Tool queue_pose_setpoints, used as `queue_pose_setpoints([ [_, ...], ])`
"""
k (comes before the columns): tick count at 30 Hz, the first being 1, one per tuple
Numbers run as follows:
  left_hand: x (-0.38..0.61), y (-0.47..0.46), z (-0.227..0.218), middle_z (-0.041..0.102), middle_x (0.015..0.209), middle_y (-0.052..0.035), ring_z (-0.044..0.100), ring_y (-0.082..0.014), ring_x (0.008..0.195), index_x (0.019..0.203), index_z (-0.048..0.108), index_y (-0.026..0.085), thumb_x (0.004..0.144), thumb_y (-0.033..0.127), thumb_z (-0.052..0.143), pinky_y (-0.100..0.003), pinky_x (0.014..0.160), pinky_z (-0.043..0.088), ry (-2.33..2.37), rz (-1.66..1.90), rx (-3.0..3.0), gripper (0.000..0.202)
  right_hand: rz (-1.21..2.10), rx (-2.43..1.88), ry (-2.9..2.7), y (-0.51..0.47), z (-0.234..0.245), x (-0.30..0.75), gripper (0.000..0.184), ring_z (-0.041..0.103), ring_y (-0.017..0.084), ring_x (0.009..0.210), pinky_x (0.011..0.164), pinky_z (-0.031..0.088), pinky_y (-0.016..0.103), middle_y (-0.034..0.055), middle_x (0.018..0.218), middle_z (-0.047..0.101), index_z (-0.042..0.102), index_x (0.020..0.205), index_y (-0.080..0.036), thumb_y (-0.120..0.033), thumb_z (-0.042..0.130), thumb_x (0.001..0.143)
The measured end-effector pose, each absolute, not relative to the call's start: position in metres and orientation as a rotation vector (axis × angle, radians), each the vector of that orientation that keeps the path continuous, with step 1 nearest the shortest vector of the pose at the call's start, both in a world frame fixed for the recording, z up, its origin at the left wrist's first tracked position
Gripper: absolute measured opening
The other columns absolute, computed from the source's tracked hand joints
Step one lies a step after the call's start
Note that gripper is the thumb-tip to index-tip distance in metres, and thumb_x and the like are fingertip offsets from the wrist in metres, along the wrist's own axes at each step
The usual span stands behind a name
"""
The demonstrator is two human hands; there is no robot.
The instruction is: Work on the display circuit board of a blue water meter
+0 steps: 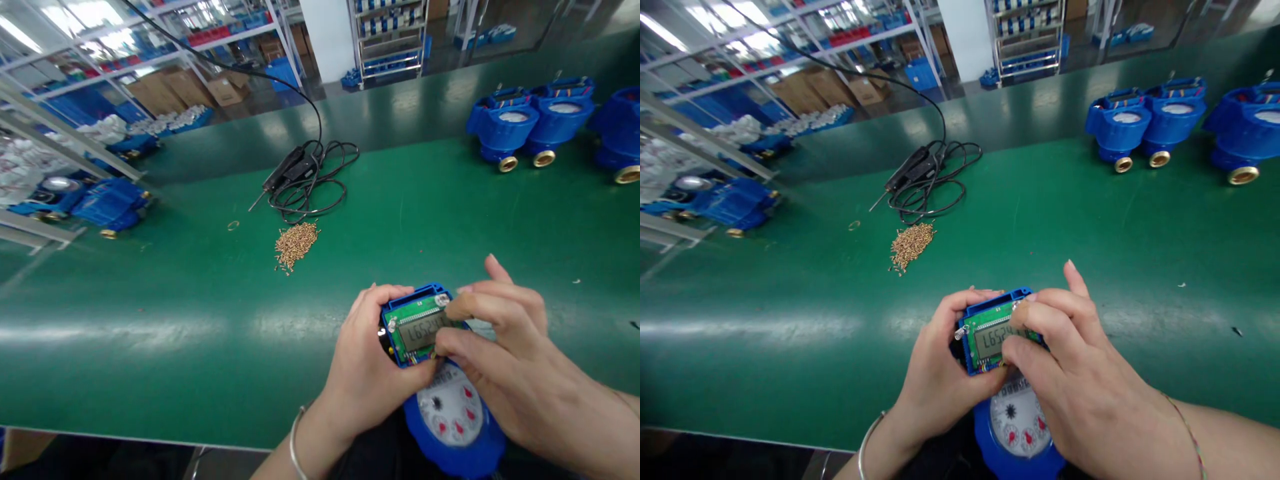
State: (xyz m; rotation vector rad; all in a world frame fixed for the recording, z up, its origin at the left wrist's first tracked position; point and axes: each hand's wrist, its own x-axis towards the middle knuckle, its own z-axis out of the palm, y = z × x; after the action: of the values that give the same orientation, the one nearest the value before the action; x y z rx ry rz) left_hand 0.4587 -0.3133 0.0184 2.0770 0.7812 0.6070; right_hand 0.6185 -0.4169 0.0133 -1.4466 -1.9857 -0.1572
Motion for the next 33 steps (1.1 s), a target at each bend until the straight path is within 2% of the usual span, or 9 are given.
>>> queue_pose_setpoints([
  [5, 0.459, -0.313, 0.019, 0.065, 0.107, 0.0018, 0.063, -0.0174, 0.097, 0.112, 0.048, 0.027, 0.063, 0.022, 0.078, -0.033, 0.082, 0.051, 0.81, 0.591, 2.062, 0.058, -0.022, -1.498, -2.001, -0.417, 0.012, 0.621, 0.037, 0.04, 0.025, 0.115, 0.111, 0.024, 0.066, 0.0093, 0.119, 0.043, 0.055, 0.105, -0.019, 0.001, 0.047, 0.076],
  [11, 0.462, -0.314, 0.021, 0.065, 0.107, 0.0006, 0.062, -0.0189, 0.102, 0.112, 0.05, 0.024, 0.065, 0.024, 0.078, -0.042, 0.103, 0.041, 0.814, 0.593, 2.082, 0.054, -0.095, -1.562, -2.0, -0.42, 0.016, 0.62, 0.035, 0.038, 0.03, 0.117, 0.107, 0.018, 0.073, 0.0089, 0.118, 0.045, 0.058, 0.103, -0.02, 0.0, 0.048, 0.077],
  [15, 0.461, -0.313, 0.022, 0.064, 0.104, -0.0012, 0.063, -0.0197, 0.098, 0.109, 0.051, 0.023, 0.065, 0.025, 0.078, -0.036, 0.087, 0.05, 0.796, 0.592, 2.078, 0.052, -0.088, -1.577, -2.004, -0.421, 0.021, 0.62, 0.032, 0.037, 0.029, 0.118, 0.109, 0.015, 0.072, 0.0067, 0.12, 0.046, 0.058, 0.105, -0.022, -0.003, 0.049, 0.081],
  [17, 0.461, -0.313, 0.021, 0.064, 0.104, -0.0023, 0.063, -0.0206, 0.096, 0.109, 0.051, 0.023, 0.064, 0.025, 0.079, -0.035, 0.083, 0.051, 0.796, 0.592, 2.069, 0.053, 0.104, -1.61, -1.975, -0.421, 0.025, 0.621, 0.03, 0.038, 0.026, 0.116, 0.111, 0.02, 0.066, 0.0056, 0.118, 0.045, 0.057, 0.103, -0.024, -0.004, 0.048, 0.083],
  [19, 0.46, -0.313, 0.02, 0.064, 0.105, -0.003, 0.064, -0.0214, 0.095, 0.11, 0.051, 0.023, 0.064, 0.024, 0.079, -0.037, 0.082, 0.052, 0.805, 0.595, 2.059, 0.054, 0.411, -1.615, -1.88, -0.42, 0.028, 0.622, 0.025, 0.038, 0.023, 0.118, 0.108, 0.034, 0.056, 0.0055, 0.118, 0.042, 0.055, 0.102, -0.026, -0.008, 0.047, 0.086],
  [22, 0.46, -0.314, 0.02, 0.065, 0.105, -0.0029, 0.064, -0.0227, 0.097, 0.109, 0.051, 0.023, 0.062, 0.021, 0.079, -0.04, 0.088, 0.051, 0.822, 0.61, 2.058, 0.055, 0.686, -1.546, -1.641, -0.417, 0.024, 0.624, 0.03, 0.034, 0.023, 0.127, 0.1, 0.047, 0.047, 0.0064, 0.129, 0.034, 0.05, 0.111, -0.03, -0.014, 0.052, 0.086],
  [26, 0.461, -0.315, 0.019, 0.066, 0.104, -0.0021, 0.062, -0.0234, 0.101, 0.109, 0.051, 0.023, 0.059, 0.018, 0.079, -0.048, 0.103, 0.042, 0.807, 0.631, 2.071, 0.058, 0.806, -1.506, -1.434, -0.411, 0.013, 0.623, 0.053, 0.029, 0.028, 0.136, 0.105, 0.04, 0.057, 0.0062, 0.14, 0.025, 0.04, 0.124, -0.035, -0.013, 0.056, 0.079],
  [30, 0.462, -0.314, 0.02, 0.067, 0.104, -0.0023, 0.062, -0.0235, 0.102, 0.11, 0.052, 0.023, 0.059, 0.02, 0.08, -0.049, 0.109, 0.037, 0.792, 0.627, 2.065, 0.058, 0.874, -1.506, -1.375, -0.408, 0.008, 0.618, 0.054, 0.028, 0.029, 0.136, 0.107, 0.033, 0.061, 0.0042, 0.139, 0.029, 0.039, 0.123, -0.037, -0.015, 0.057, 0.078],
  [33, 0.462, -0.315, 0.019, 0.067, 0.105, -0.0018, 0.062, -0.0227, 0.103, 0.109, 0.052, 0.023, 0.06, 0.021, 0.08, -0.049, 0.109, 0.036, 0.79, 0.63, 2.065, 0.057, 0.889, -1.503, -1.336, -0.408, 0.009, 0.614, 0.051, 0.034, 0.026, 0.132, 0.106, 0.036, 0.057, 0.0035, 0.136, 0.033, 0.039, 0.12, -0.036, -0.014, 0.054, 0.077],
])
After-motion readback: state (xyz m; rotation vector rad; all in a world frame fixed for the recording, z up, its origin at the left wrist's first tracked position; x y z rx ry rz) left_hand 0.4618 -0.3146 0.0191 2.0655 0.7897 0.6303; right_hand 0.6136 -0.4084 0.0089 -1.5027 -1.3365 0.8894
